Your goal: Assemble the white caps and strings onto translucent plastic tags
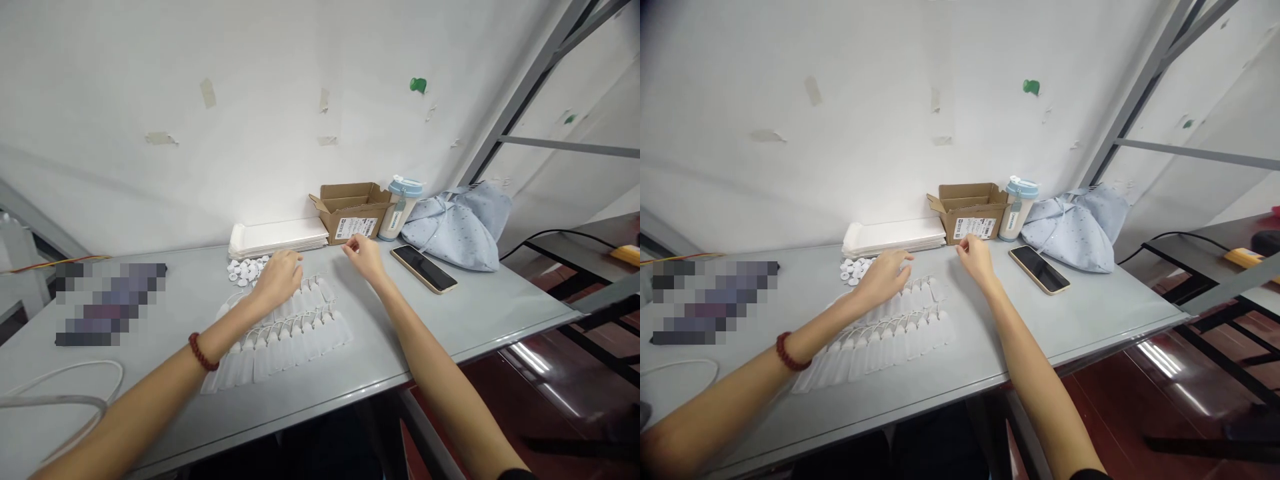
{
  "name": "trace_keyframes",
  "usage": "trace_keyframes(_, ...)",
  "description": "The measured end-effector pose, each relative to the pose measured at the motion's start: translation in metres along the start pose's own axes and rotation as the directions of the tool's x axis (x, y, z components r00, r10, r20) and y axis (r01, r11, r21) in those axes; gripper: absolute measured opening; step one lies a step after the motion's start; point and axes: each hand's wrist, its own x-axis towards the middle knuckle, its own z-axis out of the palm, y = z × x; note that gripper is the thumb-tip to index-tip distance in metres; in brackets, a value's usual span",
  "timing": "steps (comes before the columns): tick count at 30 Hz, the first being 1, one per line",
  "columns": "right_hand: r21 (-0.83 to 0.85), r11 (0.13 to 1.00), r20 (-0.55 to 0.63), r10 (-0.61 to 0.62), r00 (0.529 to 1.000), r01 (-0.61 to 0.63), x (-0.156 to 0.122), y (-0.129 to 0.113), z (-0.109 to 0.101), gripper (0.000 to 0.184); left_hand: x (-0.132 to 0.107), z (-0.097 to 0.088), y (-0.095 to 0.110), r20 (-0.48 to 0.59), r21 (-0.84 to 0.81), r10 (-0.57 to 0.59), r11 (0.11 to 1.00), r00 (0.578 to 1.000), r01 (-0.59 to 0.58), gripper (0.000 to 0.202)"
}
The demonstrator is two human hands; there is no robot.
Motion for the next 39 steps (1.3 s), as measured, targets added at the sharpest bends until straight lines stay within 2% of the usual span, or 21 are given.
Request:
trace_keyframes(1,-0.108,0.993,-0.102,-0.066,0.993,0.055,0.004,0.007,0.006,0.01,0.01,0.003,-0.009,0.045,0.079,-0.009,0.997,0.999,0.005,0.035)
trace_keyframes(2,-0.187,0.977,-0.125,-0.128,0.984,0.103,0.006,0.015,0.012,0.015,0.019,0.006,-0.016,0.062,0.102,-0.012,0.995,0.998,0.006,0.035)
trace_keyframes(4,-0.288,0.948,-0.082,-0.163,0.983,0.133,0.009,0.029,0.018,0.023,0.03,0.013,-0.026,0.081,0.119,-0.02,0.993,0.997,0.01,0.034)
trace_keyframes(6,-0.34,0.934,-0.013,-0.12,0.993,0.108,0.008,0.04,0.021,0.028,0.036,0.02,-0.03,0.097,0.112,-0.015,0.994,0.995,0.004,0.032)
trace_keyframes(11,-0.304,0.952,0.001,0.024,1.0,-0.022,0.007,0.052,0.024,0.025,0.034,0.024,-0.032,0.093,0.069,-0.014,0.998,0.996,0.008,0.028)
trace_keyframes(14,-0.269,0.961,-0.026,0.062,0.998,-0.067,0.01,0.055,0.023,0.024,0.023,0.011,-0.034,0.043,0.02,-0.038,0.999,0.998,0.038,0.032)
trace_keyframes(16,-0.231,0.97,-0.027,0.072,0.997,-0.077,0.01,0.053,0.019,0.022,0.01,-0.001,-0.038,-0.011,-0.085,-0.088,0.993,0.996,0.087,0.033)
trace_keyframes(17,-0.206,0.976,-0.025,0.067,0.997,-0.071,0.009,0.049,0.017,0.021,0.002,-0.007,-0.041,-0.038,-0.242,-0.155,0.96,0.987,0.141,0.03)
trace_keyframes(18,-0.178,0.982,-0.023,0.056,0.998,-0.059,0.008,0.044,0.015,0.02,-0.006,-0.013,-0.045,-0.027,-0.42,-0.226,0.887,0.974,0.194,0.025)
trace_keyframes(20,-0.105,0.994,-0.022,0.011,1.0,-0.014,0.004,0.027,0.012,0.019,-0.02,-0.023,-0.053,0.039,-0.716,-0.357,0.641,0.933,0.275,0.019)
trace_keyframes(22,0.001,0.999,-0.03,-0.045,0.999,0.045,-0.002,0.003,0.013,0.016,-0.031,-0.028,-0.061,0.1,-0.874,-0.443,0.388,0.891,0.291,0.021)
trace_keyframes(23,0.184,0.982,-0.023,-0.051,0.998,0.054,-0.005,-0.011,0.015,0.011,-0.034,-0.029,-0.064,0.121,-0.909,-0.463,0.304,0.878,0.286,0.023)
trace_keyframes(24,0.244,0.967,0.005,-0.072,0.997,0.069,-0.008,-0.026,0.02,0.009,-0.036,-0.029,-0.065,0.13,-0.926,-0.48,0.255,0.868,0.28,0.023)
trace_keyframes(26,0.332,0.939,0.079,-0.128,0.989,0.095,-0.013,-0.053,0.031,0.013,-0.038,-0.028,-0.064,0.135,-0.94,-0.517,0.203,0.845,0.275,0.023)
trace_keyframes(27,0.451,0.889,0.156,-0.168,0.973,0.081,-0.014,-0.064,0.038,0.018,-0.038,-0.027,-0.062,0.139,-0.947,-0.545,0.17,0.827,0.271,0.023)
trace_keyframes(29,0.575,0.817,0.243,-0.235,0.941,0.055,-0.017,-0.08,0.052,0.024,-0.038,-0.024,-0.055,0.162,-0.96,-0.571,0.097,0.805,0.262,0.022)
trace_keyframes(30,0.6,0.798,0.253,-0.254,0.933,0.055,-0.018,-0.084,0.058,0.025,-0.038,-0.023,-0.051,0.172,-0.964,-0.564,0.071,0.807,0.255,0.023)
trace_keyframes(32,0.576,0.81,0.198,-0.265,0.944,0.107,-0.022,-0.083,0.067,0.024,-0.038,-0.02,-0.045,0.18,-0.971,-0.54,0.036,0.822,0.236,0.025)
trace_keyframes(34,0.476,0.853,0.111,-0.3,0.948,0.214,-0.027,-0.077,0.071,0.022,-0.039,-0.018,-0.04,0.177,-0.977,-0.526,0.01,0.832,0.214,0.027)
trace_keyframes(37,0.311,0.876,0.052,-0.402,0.914,0.368,-0.036,-0.07,0.067,0.02,-0.041,-0.015,-0.035,0.17,-0.982,-0.52,-0.019,0.837,0.188,0.029)
trace_keyframes(39,0.265,0.867,0.03,-0.445,0.895,0.422,-0.04,-0.072,0.06,0.019,-0.042,-0.015,-0.031,0.165,-0.984,-0.508,-0.022,0.845,0.179,0.029)
